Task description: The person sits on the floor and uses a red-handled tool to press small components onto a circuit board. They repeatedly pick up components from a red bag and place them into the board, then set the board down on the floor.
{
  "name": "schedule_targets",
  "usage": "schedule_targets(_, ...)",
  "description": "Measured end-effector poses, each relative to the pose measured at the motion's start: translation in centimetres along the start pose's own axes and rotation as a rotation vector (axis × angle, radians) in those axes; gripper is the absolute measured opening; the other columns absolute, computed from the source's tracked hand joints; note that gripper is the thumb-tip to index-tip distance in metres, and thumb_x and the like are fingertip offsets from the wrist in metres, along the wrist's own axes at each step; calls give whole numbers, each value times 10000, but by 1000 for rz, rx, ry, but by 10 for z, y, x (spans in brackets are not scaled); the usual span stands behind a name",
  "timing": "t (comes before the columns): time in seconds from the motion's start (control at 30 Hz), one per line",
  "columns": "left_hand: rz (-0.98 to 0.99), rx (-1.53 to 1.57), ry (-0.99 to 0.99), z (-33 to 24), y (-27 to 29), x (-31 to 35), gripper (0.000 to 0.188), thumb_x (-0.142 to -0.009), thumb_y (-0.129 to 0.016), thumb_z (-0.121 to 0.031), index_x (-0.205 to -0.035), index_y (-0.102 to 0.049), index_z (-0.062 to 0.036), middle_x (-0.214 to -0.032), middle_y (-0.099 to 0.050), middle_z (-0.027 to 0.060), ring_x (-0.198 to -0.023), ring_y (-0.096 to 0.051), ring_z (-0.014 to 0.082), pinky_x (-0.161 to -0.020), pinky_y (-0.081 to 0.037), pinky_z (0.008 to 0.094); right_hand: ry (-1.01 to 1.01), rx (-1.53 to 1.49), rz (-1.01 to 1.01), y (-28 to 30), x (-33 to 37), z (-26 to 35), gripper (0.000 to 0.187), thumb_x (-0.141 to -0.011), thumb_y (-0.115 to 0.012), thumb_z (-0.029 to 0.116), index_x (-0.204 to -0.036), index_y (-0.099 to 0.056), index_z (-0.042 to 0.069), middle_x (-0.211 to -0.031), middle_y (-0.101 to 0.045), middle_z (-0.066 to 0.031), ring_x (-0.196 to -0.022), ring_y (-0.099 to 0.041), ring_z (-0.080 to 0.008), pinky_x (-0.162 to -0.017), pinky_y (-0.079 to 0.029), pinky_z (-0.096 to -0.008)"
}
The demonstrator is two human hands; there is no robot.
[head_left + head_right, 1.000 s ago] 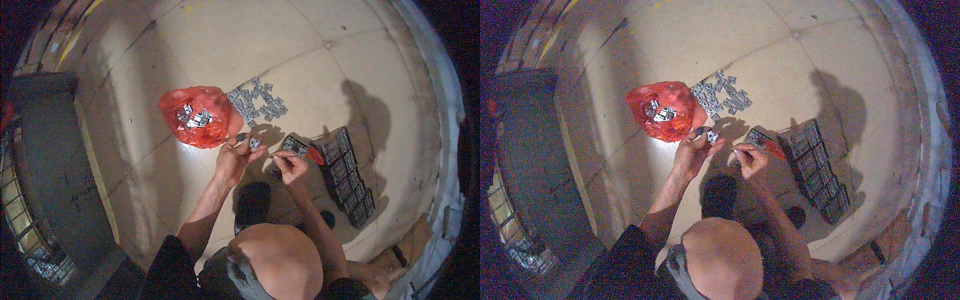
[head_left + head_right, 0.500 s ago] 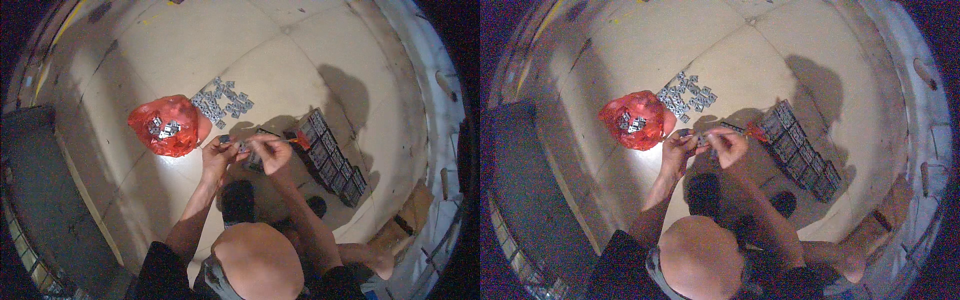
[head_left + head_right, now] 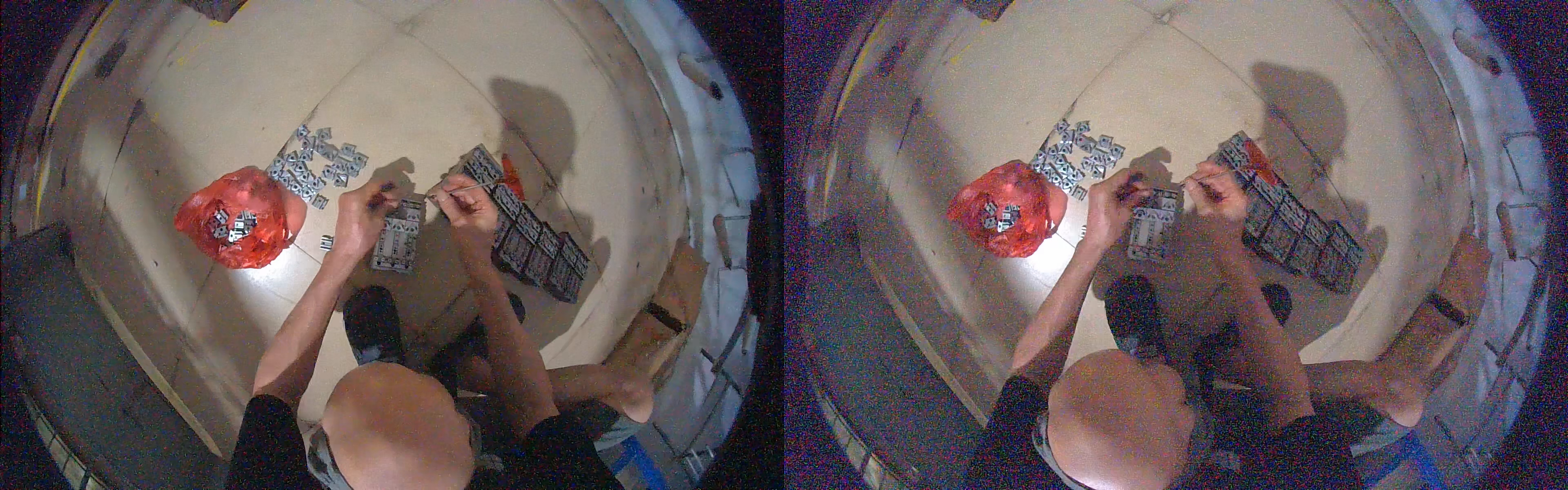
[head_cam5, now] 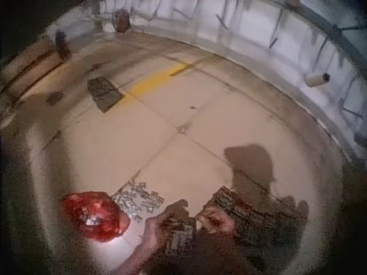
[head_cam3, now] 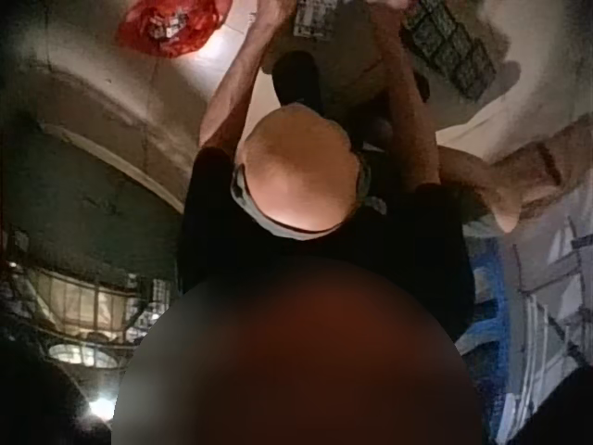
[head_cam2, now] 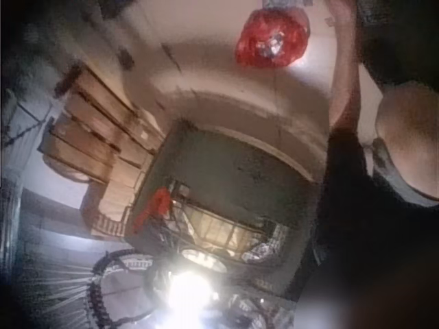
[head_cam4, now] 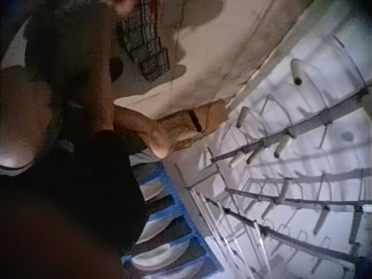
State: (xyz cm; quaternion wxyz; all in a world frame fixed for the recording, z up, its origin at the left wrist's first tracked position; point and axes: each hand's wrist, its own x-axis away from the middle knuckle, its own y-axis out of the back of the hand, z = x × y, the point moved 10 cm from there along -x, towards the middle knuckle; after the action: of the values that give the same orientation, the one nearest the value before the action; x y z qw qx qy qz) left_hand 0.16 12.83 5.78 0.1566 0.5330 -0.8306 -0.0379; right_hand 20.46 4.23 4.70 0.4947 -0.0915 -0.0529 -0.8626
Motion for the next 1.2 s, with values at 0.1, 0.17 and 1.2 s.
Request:
schedule_targets(0.1,132,-190,-53,-4,-24,-10,275,-843,-704,75,-1107,-703,0,-902,-763,159,-848,-762,305,-737,-573,361,70,10,46,-2,6,2,117,-946,-708,-11,-1058,-676,-23,-1031,-723,-80,-929,-693,-134,-858,-554,-285)
schedule_targets(0.17,167,-278,-33,-1,-30,-9,281,-819,-706,69,-1086,-714,-18,-887,-761,143,-864,-739,353,-778,-557,408,127,67,38,0,10,6,106,-949,-703,-10,-1050,-677,-27,-1050,-718,-87,-931,-695,-141,-856,-558,-291)
schedule_targets(1.2,209,-416,-226,0,-27,-20,424,-685,-806,10,-1095,-724,-65,-868,-736,72,-961,-648,309,-866,-456,421,-38,181,125,-18,10,-14,74,-950,-700,40,-975,-700,-30,-1085,-718,-102,-933,-702,-164,-849,-561,-294)
